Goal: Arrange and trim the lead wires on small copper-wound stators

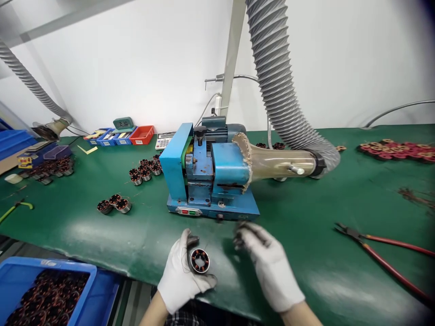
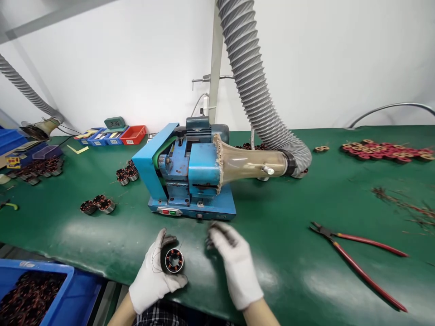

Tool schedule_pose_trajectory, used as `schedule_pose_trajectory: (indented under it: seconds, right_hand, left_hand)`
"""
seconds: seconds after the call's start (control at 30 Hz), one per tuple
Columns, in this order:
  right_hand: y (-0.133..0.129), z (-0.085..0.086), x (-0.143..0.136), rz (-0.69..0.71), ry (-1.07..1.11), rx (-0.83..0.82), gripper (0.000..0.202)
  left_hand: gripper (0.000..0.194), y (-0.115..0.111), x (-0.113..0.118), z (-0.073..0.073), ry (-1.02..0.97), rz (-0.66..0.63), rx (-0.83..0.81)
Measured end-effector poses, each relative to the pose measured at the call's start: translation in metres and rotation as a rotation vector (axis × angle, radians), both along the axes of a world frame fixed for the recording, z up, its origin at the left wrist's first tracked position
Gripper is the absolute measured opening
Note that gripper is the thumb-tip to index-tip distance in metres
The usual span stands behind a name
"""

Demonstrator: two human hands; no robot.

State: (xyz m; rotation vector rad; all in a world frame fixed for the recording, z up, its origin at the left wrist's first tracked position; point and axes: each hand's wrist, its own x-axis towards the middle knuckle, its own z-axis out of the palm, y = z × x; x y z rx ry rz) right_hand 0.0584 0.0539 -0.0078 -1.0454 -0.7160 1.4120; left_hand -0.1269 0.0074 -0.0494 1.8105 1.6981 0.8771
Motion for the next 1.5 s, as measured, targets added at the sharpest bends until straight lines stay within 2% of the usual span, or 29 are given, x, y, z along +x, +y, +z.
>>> schedule_pose_trajectory:
  seconds: [0.07, 0.1, 0.13, 0.2, 0.3, 0.4, 0.5, 0.53, 0.6, 0.67, 0.73, 0.83, 0.9, 1.0, 1.13, 1.23, 1.33, 1.4, 1.43, 1.47, 1.5]
  right_hand:
    - [-0.015, -0.012, -0.014, 0.340, -0.325, 0.083, 0.032]
    - [-0.021, -0.018, -0.021, 0.439, -0.456, 0.149, 0.031]
    - [-0.026, -0.023, -0.028, 0.476, -0.559, 0.230, 0.026]
    - [-0.030, -0.033, -0.037, 0.435, -0.703, 0.396, 0.012]
    - [-0.028, -0.047, -0.034, 0.330, -0.873, 0.556, 0.018]
    - [-0.023, -0.055, -0.020, 0.259, -1.179, 0.598, 0.016]
    - [-0.018, -0.050, -0.004, 0.314, -1.456, 0.573, 0.015]
    - [-0.016, -0.045, 0.000, 0.337, -1.467, 0.558, 0.015]
    - [-0.014, -0.034, 0.004, 0.347, -1.320, 0.557, 0.016]
    - [-0.013, -0.023, 0.002, 0.329, -1.085, 0.616, 0.013]
    - [-0.012, -0.015, -0.006, 0.377, -1.037, 0.712, 0.020]
    - [-0.010, -0.011, -0.022, 0.557, -1.406, 0.787, 0.035]
    - [-0.008, -0.012, -0.029, 0.609, -1.626, 0.815, 0.032]
    - [-0.006, -0.014, -0.026, 0.614, -1.722, 0.907, 0.021]
    - [0.002, -0.021, 0.003, 0.610, -1.768, 0.979, 0.020]
    - [0.011, -0.030, 0.038, 0.512, -1.806, 0.948, 0.030]
    - [0.012, -0.030, 0.062, 0.239, -1.664, 0.894, 0.030]
    - [0.002, -0.022, 0.061, 0.075, -1.450, 0.942, 0.027]
    - [-0.005, -0.016, 0.055, 0.070, -1.359, 0.989, 0.027]
    - [-0.012, -0.010, 0.045, 0.129, -1.311, 1.030, 0.029]
    - [-0.019, -0.004, 0.033, 0.246, -1.316, 1.054, 0.032]
  left_hand:
    - [0.102, 0.002, -0.004, 0.000, -0.087, -0.095, -0.053]
    - [0.099, 0.003, -0.005, 0.001, -0.127, -0.122, -0.080]
    - [0.097, 0.003, -0.006, 0.002, -0.160, -0.130, -0.106]
    - [0.094, 0.004, -0.006, 0.004, -0.198, -0.103, -0.145]
    - [0.089, 0.003, -0.003, 0.009, -0.197, -0.034, -0.186]
    - [0.082, 0.003, -0.001, 0.015, -0.147, -0.006, -0.187]
    - [0.076, 0.003, -0.001, 0.019, -0.079, -0.012, -0.168]
    - [0.075, 0.004, -0.001, 0.019, -0.064, -0.019, -0.159]
    - [0.074, 0.004, -0.003, 0.018, -0.050, -0.029, -0.150]
    - [0.076, 0.003, -0.004, 0.016, -0.044, -0.030, -0.147]
    - [0.078, 0.003, -0.005, 0.013, -0.027, -0.024, -0.133]
    - [0.077, 0.002, -0.007, 0.009, 0.010, -0.018, -0.107]
    - [0.073, 0.002, -0.007, 0.008, 0.024, -0.016, -0.088]
    - [0.065, 0.001, -0.006, 0.010, 0.029, -0.015, -0.044]
    - [0.058, 0.002, -0.006, 0.011, 0.028, -0.028, -0.056]
    - [0.055, 0.003, -0.008, 0.013, 0.049, -0.049, -0.092]
    - [0.075, 0.000, -0.010, 0.024, 0.034, -0.064, -0.095]
    - [0.094, -0.006, -0.007, 0.041, 0.065, -0.026, 0.045]
    - [0.101, -0.010, -0.004, 0.051, 0.107, -0.008, 0.167]
    - [0.104, -0.013, 0.000, 0.061, 0.161, -0.005, 0.302]
    - [0.104, -0.016, 0.004, 0.070, 0.215, -0.045, 0.426]
